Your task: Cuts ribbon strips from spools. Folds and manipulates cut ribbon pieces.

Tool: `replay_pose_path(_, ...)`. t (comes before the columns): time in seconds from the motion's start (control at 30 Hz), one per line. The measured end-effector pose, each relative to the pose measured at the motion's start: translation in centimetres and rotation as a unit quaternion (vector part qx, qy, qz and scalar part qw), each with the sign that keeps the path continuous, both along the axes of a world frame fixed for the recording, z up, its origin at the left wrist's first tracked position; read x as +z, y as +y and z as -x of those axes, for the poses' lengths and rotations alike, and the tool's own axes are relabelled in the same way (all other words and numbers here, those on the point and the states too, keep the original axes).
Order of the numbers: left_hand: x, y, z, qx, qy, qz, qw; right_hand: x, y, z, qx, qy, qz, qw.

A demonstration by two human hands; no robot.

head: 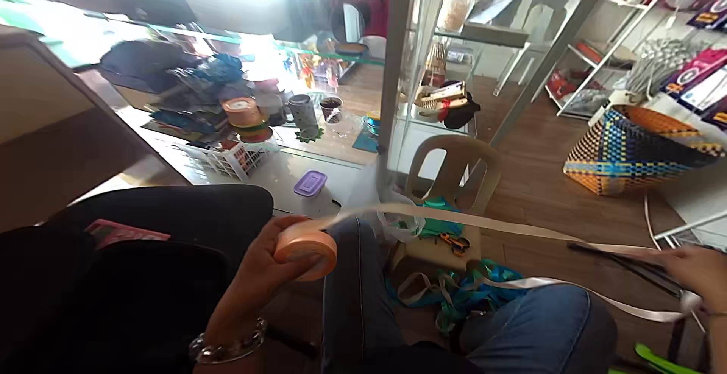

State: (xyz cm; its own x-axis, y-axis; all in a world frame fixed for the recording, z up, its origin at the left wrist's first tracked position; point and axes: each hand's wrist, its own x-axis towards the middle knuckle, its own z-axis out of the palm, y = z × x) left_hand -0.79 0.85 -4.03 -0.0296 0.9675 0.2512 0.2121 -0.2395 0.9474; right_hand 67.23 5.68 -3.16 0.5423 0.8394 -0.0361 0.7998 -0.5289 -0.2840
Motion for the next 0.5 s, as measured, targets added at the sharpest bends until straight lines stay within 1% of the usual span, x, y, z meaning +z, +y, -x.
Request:
replay_pose_path(0.03,0.5,-0.1,-0.8,-0.006,0.007,0.001,1.000,0.0,0.3,2.3,0.044,-0.004,0.029,0.999)
replay_pose_path(0.07,1.2,-0.2,-1.9,-0.022,0.027,0.002,0.999,0.4,0.8,5.1,0.096,0.004,0.035,0.995)
replay_pose_path(0.1,2.0,-0.1,-3.0,-0.050,0.053,-0.003,0.997,0.8,1.4,8.2,0.160,0.028,0.022,0.986)
replay_pose_path(0.13,2.7,0.0,-4.2,-0.083,0.084,-0.011,0.993,1.4,1.8,11.4,0.231,0.071,0.001,0.970)
replay_pose_path(0.17,3.4,0.1,-5.4,-0.126,0.118,-0.026,0.985,2.1,2.0,14.8,0.303,0.132,-0.016,0.944)
replay_pose_path(0.2,4.1,0.3,-6.5,-0.170,0.149,-0.043,0.973,2.7,1.9,18.2,0.372,0.199,-0.034,0.906)
replay_pose_path(0.23,4.6,0.5,-7.7,-0.218,0.171,-0.056,0.959,3.3,1.5,21.4,0.438,0.269,-0.040,0.857)
replay_pose_path(0.27,5.1,0.7,-8.7,-0.259,0.187,-0.064,0.945,3.7,1.3,24.2,0.504,0.343,-0.034,0.792)
replay_pose_path(0.3,5.5,0.9,-9.5,-0.291,0.196,-0.074,0.933,3.9,1.1,26.7,0.564,0.411,-0.017,0.716)
replay_pose_path(0.33,5.7,1.1,-10.2,-0.312,0.200,-0.086,0.925,3.9,0.9,28.7,0.609,0.463,0.003,0.644)
replay_pose_path(0.37,5.9,1.3,-10.5,-0.322,0.202,-0.096,0.920,3.8,0.7,30.3,0.638,0.500,0.021,0.585)
replay_pose_path(0.4,6.0,1.4,-10.6,-0.323,0.206,-0.101,0.918,3.6,0.6,31.4,0.651,0.524,0.042,0.548)
replay_pose_path(0.43,6.2,1.4,-10.3,-0.320,0.208,-0.097,0.919,3.4,0.6,32.0,0.649,0.537,0.065,0.534)
replay_pose_path(0.5,6.2,1.3,-9.4,-0.306,0.212,-0.081,0.924,2.9,0.6,32.2,0.635,0.555,0.083,0.530)
